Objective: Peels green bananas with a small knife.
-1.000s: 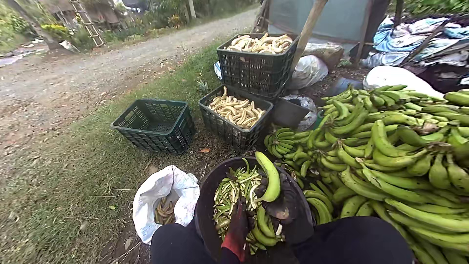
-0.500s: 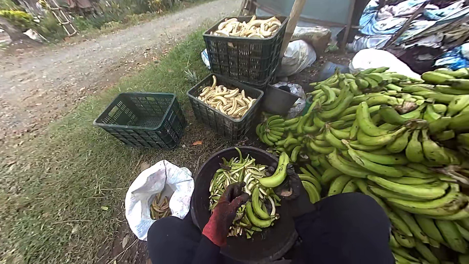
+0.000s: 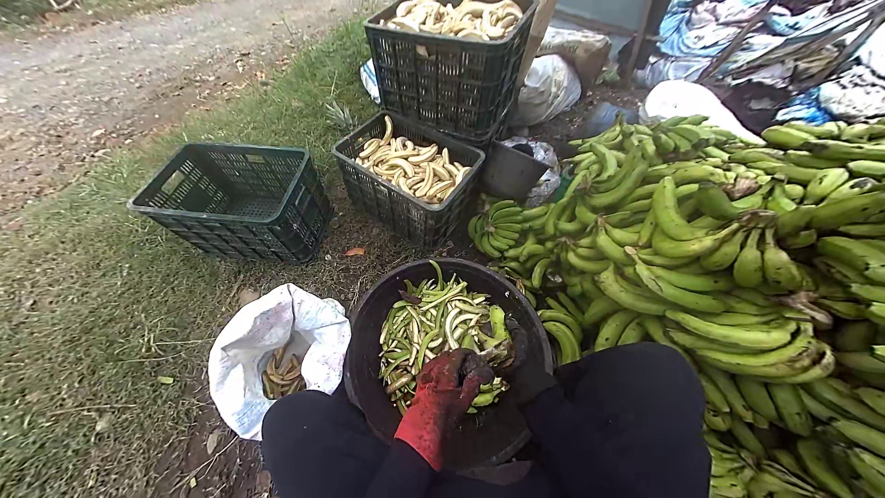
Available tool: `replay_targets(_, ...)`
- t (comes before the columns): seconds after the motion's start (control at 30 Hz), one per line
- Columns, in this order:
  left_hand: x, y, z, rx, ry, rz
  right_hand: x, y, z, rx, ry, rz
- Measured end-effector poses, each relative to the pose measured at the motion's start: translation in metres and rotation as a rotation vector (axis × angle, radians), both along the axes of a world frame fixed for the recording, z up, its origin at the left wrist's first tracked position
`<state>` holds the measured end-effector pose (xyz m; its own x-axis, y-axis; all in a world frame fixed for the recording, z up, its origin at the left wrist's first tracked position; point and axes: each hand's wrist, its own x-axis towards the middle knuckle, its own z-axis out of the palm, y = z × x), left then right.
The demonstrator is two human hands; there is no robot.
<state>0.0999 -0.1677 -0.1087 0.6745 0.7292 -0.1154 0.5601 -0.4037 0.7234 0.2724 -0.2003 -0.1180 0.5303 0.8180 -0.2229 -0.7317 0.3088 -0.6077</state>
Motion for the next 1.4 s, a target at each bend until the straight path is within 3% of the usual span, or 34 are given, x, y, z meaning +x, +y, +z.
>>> replay_targets(0.07, 0.000, -0.002, 0.001, 0.011, 0.004, -0.018, -0.004, 0.012, 0.022, -0.360, 0.137, -0.035)
replay_targets(0.17, 0.000, -0.004, 0.001, 0.016, -0.005, -0.018, 0.003, 0.012, -0.026, -0.254, 0.092, 0.068)
replay_targets(0.27, 0.000, -0.004, -0.004, 0.036, -0.018, -0.022, 0.000, 0.014, -0.041, -0.202, -0.011, 0.085)
replay_targets(0.37, -0.003, -0.001, -0.007, 0.022, -0.006, -0.024, -0.008, 0.007, -0.014, -0.111, 0.056, 0.061)
replay_targets(0.43, -0.005, 0.001, -0.012, 0.004, -0.023, -0.020, -0.018, 0.002, 0.051, -0.336, 0.162, 0.018)
replay_targets(0.47, -0.006, 0.002, -0.017, -0.002, -0.030, -0.015, -0.018, -0.001, 0.056, -0.324, 0.180, 0.034)
replay_targets(0.57, -0.014, 0.010, -0.031, -0.131, 0.044, 0.081, -0.004, -0.007, 0.019, -0.002, 0.265, 0.198)
replay_targets(0.6, -0.016, 0.013, -0.035, -0.176, 0.045, 0.118, -0.001, 0.000, 0.030, -0.184, 0.302, 0.184)
replay_targets(0.63, -0.016, 0.013, -0.034, -0.210, 0.017, 0.136, 0.006, 0.003, 0.019, -0.214, 0.269, 0.207)
replay_targets(0.73, -0.011, 0.010, -0.008, -0.278, -0.056, 0.094, 0.019, 0.007, -0.020, -0.256, 0.076, 0.231)
replay_targets(0.83, -0.004, 0.011, 0.011, -0.338, -0.042, 0.008, 0.036, 0.011, -0.061, -0.148, 0.054, 0.302)
replay_targets(0.97, -0.003, 0.024, 0.024, -0.245, 0.049, -0.170, 0.037, 0.022, -0.018, -0.252, 0.090, 0.440)
replay_targets(1.1, -0.004, 0.035, 0.030, -0.170, 0.080, -0.212, 0.039, 0.027, -0.011, -0.220, 0.042, 0.469)
replay_targets(1.27, -0.003, 0.040, 0.020, -0.054, 0.118, -0.160, 0.032, 0.031, -0.010, -0.250, 0.068, 0.480)
replay_targets(1.4, 0.004, 0.046, 0.015, 0.041, 0.273, 0.022, 0.006, 0.027, -0.007, -0.217, -0.027, 0.403)
